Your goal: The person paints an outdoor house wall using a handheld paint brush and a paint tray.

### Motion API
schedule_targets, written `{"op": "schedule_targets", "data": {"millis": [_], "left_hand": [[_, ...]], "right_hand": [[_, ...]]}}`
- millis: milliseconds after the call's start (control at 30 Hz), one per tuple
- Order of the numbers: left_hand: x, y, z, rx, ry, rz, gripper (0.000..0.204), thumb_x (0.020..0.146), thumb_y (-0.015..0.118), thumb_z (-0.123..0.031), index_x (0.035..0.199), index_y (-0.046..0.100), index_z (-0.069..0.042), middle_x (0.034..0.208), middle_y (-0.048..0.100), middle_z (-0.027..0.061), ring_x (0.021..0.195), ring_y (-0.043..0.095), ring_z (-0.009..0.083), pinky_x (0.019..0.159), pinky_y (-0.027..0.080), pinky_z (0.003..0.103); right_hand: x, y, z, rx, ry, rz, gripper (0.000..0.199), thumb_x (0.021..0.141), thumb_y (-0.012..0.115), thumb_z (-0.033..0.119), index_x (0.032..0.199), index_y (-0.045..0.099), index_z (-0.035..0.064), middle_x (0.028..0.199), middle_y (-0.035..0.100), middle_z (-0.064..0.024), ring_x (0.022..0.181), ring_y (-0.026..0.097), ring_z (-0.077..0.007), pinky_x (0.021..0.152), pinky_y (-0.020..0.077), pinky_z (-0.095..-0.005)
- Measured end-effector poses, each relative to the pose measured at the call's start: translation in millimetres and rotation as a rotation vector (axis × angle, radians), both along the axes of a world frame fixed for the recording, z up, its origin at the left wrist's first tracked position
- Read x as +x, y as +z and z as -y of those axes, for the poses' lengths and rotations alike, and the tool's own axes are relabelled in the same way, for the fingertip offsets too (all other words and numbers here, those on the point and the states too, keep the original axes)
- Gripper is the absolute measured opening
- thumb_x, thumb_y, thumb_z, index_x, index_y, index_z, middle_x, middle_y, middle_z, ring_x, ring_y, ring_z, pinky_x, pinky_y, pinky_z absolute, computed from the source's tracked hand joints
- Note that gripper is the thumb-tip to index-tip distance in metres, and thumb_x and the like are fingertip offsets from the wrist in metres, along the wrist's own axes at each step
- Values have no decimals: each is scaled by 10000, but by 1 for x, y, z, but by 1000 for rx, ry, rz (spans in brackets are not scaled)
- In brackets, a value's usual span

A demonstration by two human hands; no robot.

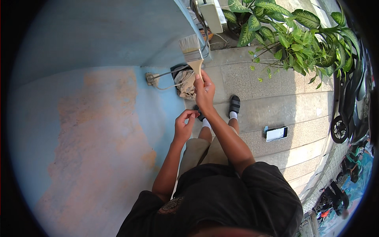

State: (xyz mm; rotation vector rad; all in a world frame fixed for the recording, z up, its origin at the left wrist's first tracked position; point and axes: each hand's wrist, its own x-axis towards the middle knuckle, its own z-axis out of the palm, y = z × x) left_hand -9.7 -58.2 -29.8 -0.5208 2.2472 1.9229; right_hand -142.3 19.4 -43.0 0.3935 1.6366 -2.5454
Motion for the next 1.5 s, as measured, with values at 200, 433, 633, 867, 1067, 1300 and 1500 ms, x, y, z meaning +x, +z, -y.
{"op": "schedule_targets", "data": {"millis": [200,433,633,867,1067,1300,1500], "left_hand": [[-6,2,-5,20,-1,20,142,984,548,-45,1049,648,33,958,708,105,916,677,161,856,516,289],[-2,4,-6,-12,-30,-12,148,986,549,-56,1059,647,29,963,705,112,913,679,164,849,516,292],[-1,8,-11,-13,-21,-42,148,985,551,-59,1049,644,36,965,705,110,916,680,169,848,515,295],[1,17,-13,0,-20,-12,141,978,546,-44,1046,645,31,970,710,109,922,680,167,860,514,293],[8,11,-15,-7,-15,-14,139,979,546,-39,1050,644,30,961,712,102,922,679,166,865,514,292],[11,9,-23,-8,-33,-24,143,982,550,-48,1057,649,23,983,704,102,928,677,166,850,514,292],[9,13,-28,3,-46,-22,147,983,558,-63,1058,648,25,980,700,96,928,674,161,838,511,287]], "right_hand": [[-63,67,-6,-74,150,-238,347,1021,558,200,1287,593,-20,695,446,81,588,357,-5,502,269,-189],[-59,-43,7,-7,12,34,290,1001,590,224,1144,669,-15,658,466,72,551,382,-14,462,271,-206],[-48,-45,-4,-42,127,397,229,1003,543,214,1048,622,3,616,431,60,494,346,-39,433,261,-225],[-79,107,-40,-26,314,163,240,1000,526,175,1135,612,-3,634,433,54,491,324,-30,437,253,-216],[-53,144,-49,17,247,-120,352,974,601,171,1273,615,-16,715,529,42,593,403,-33,515,324,-206],[-79,-22,-26,-181,169,-59,349,965,632,166,1261,629,-19,744,537,53,612,423,-35,521,328,-219],[-53,-83,-31,158,72,200,294,956,613,156,1187,650,-21,687,521,37,544,432,-53,469,329,-241]]}}
